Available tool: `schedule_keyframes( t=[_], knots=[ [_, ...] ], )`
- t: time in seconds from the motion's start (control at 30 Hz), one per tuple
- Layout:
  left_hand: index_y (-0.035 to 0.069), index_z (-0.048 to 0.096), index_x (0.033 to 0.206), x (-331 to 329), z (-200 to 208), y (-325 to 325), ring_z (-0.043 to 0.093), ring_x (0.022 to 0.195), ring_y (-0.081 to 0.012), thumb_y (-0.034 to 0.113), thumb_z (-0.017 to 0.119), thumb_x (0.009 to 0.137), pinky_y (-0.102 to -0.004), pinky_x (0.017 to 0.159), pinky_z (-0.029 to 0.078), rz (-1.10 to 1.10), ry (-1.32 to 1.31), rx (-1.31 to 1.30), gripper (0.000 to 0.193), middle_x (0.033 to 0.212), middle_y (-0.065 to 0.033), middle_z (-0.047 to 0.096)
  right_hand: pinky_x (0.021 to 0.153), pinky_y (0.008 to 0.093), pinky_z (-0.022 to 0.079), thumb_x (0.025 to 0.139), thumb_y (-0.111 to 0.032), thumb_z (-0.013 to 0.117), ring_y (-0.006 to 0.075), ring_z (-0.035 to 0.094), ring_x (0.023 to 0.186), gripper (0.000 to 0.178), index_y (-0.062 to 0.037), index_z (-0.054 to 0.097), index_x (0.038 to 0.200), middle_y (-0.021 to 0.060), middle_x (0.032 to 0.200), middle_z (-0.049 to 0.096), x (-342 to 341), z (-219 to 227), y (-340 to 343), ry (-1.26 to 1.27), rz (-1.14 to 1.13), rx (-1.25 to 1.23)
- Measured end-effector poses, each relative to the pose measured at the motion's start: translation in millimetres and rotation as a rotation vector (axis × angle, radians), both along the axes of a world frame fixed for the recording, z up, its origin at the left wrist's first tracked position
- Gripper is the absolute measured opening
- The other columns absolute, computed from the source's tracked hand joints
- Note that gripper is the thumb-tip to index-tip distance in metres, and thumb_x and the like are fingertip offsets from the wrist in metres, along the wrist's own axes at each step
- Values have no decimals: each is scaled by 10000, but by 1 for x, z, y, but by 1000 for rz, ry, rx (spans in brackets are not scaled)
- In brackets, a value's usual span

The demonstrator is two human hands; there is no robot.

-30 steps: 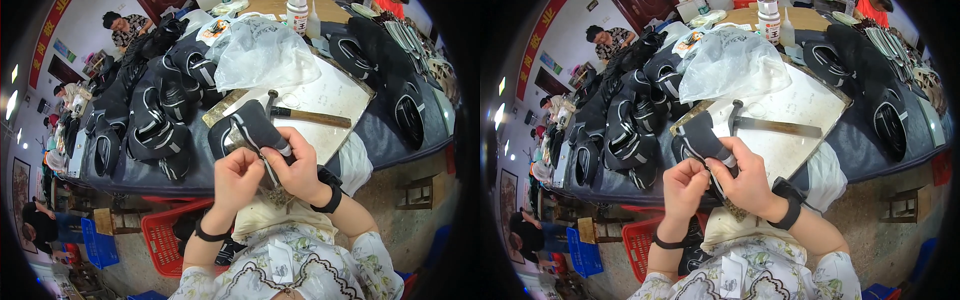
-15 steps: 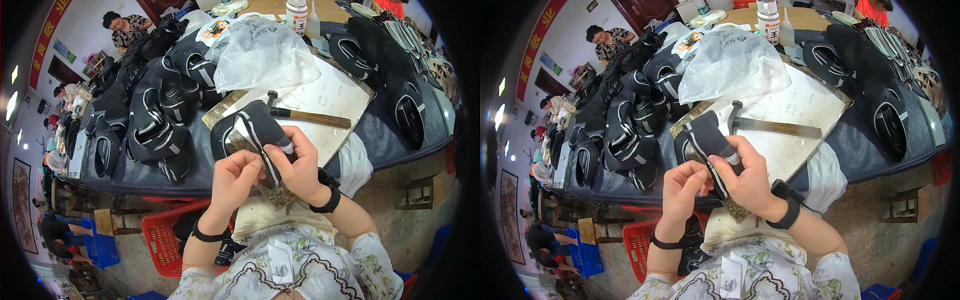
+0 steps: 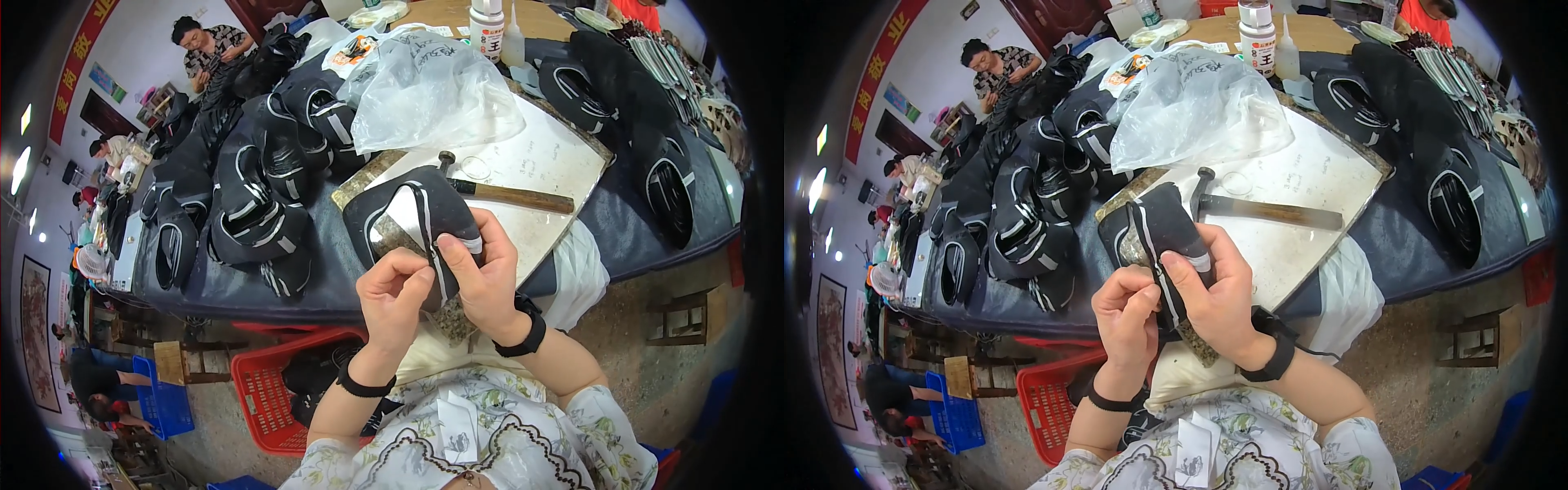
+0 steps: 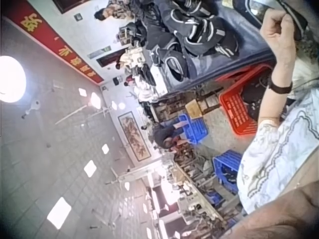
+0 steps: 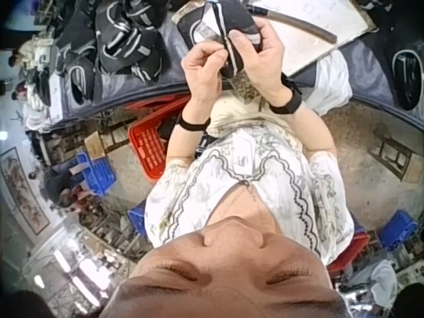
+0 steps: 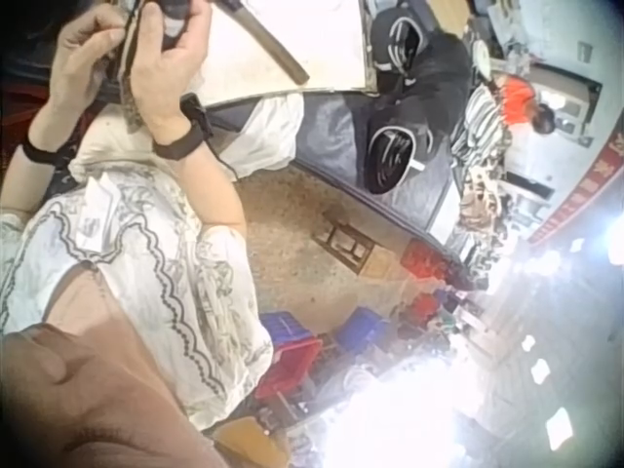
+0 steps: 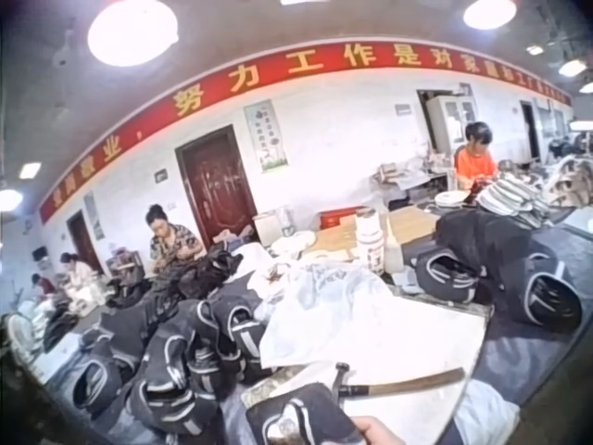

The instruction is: Manually assembling and refining shoe components at a factory workbench, using a hammer for adjustments.

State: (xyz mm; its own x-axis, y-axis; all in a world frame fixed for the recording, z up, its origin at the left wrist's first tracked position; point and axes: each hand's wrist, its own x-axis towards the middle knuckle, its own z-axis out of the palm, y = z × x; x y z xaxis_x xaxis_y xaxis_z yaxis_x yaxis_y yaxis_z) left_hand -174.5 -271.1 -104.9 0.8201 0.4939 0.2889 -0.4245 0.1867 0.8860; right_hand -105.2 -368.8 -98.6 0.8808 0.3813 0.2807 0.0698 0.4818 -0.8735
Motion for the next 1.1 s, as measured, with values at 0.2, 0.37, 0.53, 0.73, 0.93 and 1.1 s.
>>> schedule_keyframes(
  t=[0.2, 0.37, 0.53, 0.73, 0.93, 1.1],
  knots=[
    [-17, 596, 800, -1, 18, 1, 484, 657, -22, -47, 570, 870, -169, 597, 373, -13, 132, 189, 80, 765, 25, 574, 727, 216, 489, 912, -48, 621, 56, 566, 856, 236, 21, 530, 1119, 48, 987, 625, 1, -3, -2, -32, -42, -8],
    [-11, 595, 808, -2, 5, -6, 487, 663, -23, -27, 576, 887, -167, 608, 383, 82, 28, 163, 83, 769, 23, 578, 718, 214, 486, 912, -50, 621, 52, 562, 846, 247, 23, 521, 1126, 47, 984, 622, -2, 0, 0, 40, 30, 57],
    [10, 587, 836, 1, 13, 0, 475, 663, -44, 102, 596, 937, -193, 607, 371, 9, 175, 32, 137, 754, 7, 571, 717, 212, 484, 913, -58, 624, 51, 560, 843, 263, 21, 514, 1138, 44, 967, 622, 0, -3, -2, 76, 23, 34],
    [17, 577, 783, 6, 15, 1, 446, 634, -15, 66, 620, 920, -191, 556, 362, 137, 202, 402, 152, 698, 49, 536, 697, 211, 484, 921, -77, 616, 46, 561, 799, 224, 19, 535, 1107, 40, 943, 625, 2, -9, 1, -68, -42, -62],
    [1, 639, 910, 3, 26, 21, 574, 868, -184, 51, 636, 863, -285, 746, 451, 342, -40, 718, 68, 970, -109, 624, 709, 219, 511, 934, -115, 614, 72, 605, 808, 246, 24, 559, 1129, 47, 946, 650, 17, 2, -8, 296, 245, 36],
    [33, 651, 969, 9, 53, 41, 582, 1011, -310, 6, 677, 626, -417, 937, 446, 419, -186, 1659, 345, 1030, -122, 618, 729, 215, 527, 966, -205, 580, 80, 642, 841, 316, 32, 567, 1175, 43, 995, 667, 36, 0, -24, 504, 868, 18]
  ],
)
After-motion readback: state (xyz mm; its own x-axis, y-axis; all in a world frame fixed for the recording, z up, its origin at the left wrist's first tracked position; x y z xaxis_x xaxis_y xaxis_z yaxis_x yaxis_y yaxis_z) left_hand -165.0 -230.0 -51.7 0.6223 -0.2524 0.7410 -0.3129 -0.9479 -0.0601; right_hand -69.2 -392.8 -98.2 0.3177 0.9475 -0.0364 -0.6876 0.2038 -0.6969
